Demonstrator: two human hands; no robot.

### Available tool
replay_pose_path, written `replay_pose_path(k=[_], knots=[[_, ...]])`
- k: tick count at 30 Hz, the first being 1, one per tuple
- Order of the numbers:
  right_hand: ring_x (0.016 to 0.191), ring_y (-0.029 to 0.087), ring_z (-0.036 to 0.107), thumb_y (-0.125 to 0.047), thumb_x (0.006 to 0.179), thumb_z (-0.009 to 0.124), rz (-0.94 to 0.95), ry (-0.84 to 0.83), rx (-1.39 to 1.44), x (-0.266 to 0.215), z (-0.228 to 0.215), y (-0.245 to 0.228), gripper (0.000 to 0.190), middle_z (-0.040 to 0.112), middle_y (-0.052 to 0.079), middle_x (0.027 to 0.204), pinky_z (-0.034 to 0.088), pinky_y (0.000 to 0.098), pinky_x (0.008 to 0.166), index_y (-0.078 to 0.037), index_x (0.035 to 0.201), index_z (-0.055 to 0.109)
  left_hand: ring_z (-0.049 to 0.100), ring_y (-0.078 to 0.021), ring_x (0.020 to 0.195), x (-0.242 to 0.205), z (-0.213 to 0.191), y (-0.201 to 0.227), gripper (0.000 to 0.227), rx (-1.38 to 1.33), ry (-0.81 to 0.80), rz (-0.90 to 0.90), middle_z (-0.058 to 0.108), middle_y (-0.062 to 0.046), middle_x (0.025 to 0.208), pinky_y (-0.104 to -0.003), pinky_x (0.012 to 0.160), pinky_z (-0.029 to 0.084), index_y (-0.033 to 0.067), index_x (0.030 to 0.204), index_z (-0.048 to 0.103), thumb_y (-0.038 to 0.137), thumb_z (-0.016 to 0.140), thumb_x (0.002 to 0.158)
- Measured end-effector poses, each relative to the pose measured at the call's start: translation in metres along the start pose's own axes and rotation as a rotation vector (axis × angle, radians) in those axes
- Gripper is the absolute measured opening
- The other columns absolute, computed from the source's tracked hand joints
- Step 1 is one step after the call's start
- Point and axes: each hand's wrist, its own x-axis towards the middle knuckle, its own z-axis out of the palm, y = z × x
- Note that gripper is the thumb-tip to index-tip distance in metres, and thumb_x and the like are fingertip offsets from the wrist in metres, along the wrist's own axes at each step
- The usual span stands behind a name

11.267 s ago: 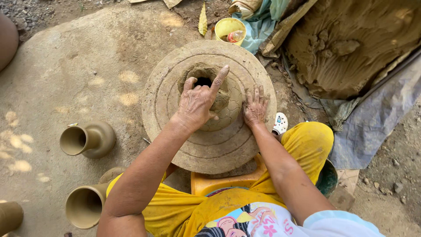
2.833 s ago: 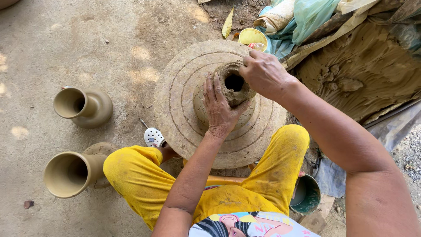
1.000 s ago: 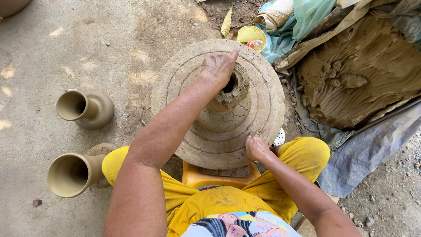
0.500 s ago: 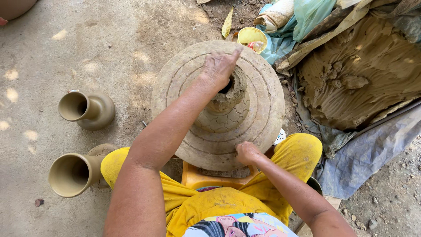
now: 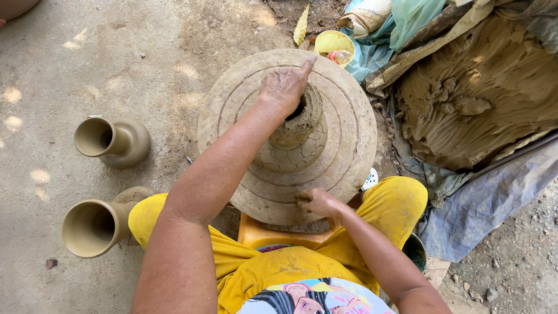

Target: The person forms a clay pot by pressing a long piece of clay onto a spinning pottery wheel, shaping the walls by hand, and smoothing the surface with their fingers. They then use a wet cloth to refine the top rim of the cylinder.

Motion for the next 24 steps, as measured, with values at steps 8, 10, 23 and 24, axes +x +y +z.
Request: replay_pose_path(k=[8, 10, 23, 24], knots=[[0.112, 0.046, 0.068, -0.020, 0.088, 0.061, 0.156, 0.852, -0.504, 0.033, -0.037, 0.070, 0.039, 0.068, 0.031, 0.123, 0.054, 0.0541, 0.098, 0.004, 0.119, 0.068, 0.071, -0.0230, 0.073, -0.012, -0.022, -0.003, 0.100, 0.078, -0.107, -0.123, 0.071, -0.013, 0.089, -0.043, 0.055, 0.060, 0.0119, 0.165, 0.003, 0.012, 0.065, 0.086], [0.109, 0.044, 0.070, -0.013, 0.108, 0.047, 0.336, 0.571, -0.296, 0.035, -0.031, 0.073, 0.031, 0.070, 0.031, 0.120, 0.055, 0.0511, 0.099, 0.005, 0.119, 0.070, 0.072, -0.0246, 0.077, -0.004, -0.007, -0.007, 0.098, 0.063, -0.067, -0.084, 0.072, -0.012, 0.091, -0.045, 0.057, 0.059, 0.0130, 0.164, 0.007, 0.013, 0.067, 0.086], [0.112, 0.036, 0.068, -0.025, 0.088, 0.069, 0.155, 0.286, -0.331, -0.001, -0.024, 0.014, 0.042, 0.070, 0.022, 0.121, 0.054, 0.0460, 0.098, -0.013, 0.128, 0.068, 0.070, -0.0184, 0.080, 0.001, -0.025, -0.003, 0.100, 0.218, -0.123, -0.164, 0.070, -0.008, 0.085, -0.042, 0.059, 0.049, 0.0174, 0.163, 0.005, 0.010, 0.069, 0.086], [0.110, 0.034, 0.069, -0.025, 0.088, 0.069, 0.117, 0.253, -0.253, -0.003, -0.025, 0.010, 0.049, 0.069, 0.020, 0.123, 0.053, 0.0446, 0.098, -0.018, 0.136, 0.064, 0.070, -0.0184, 0.080, -0.003, -0.029, -0.004, 0.100, 0.218, -0.123, -0.165, 0.070, -0.008, 0.085, -0.042, 0.059, 0.049, 0.0174, 0.163, 0.005, 0.010, 0.069, 0.086]])
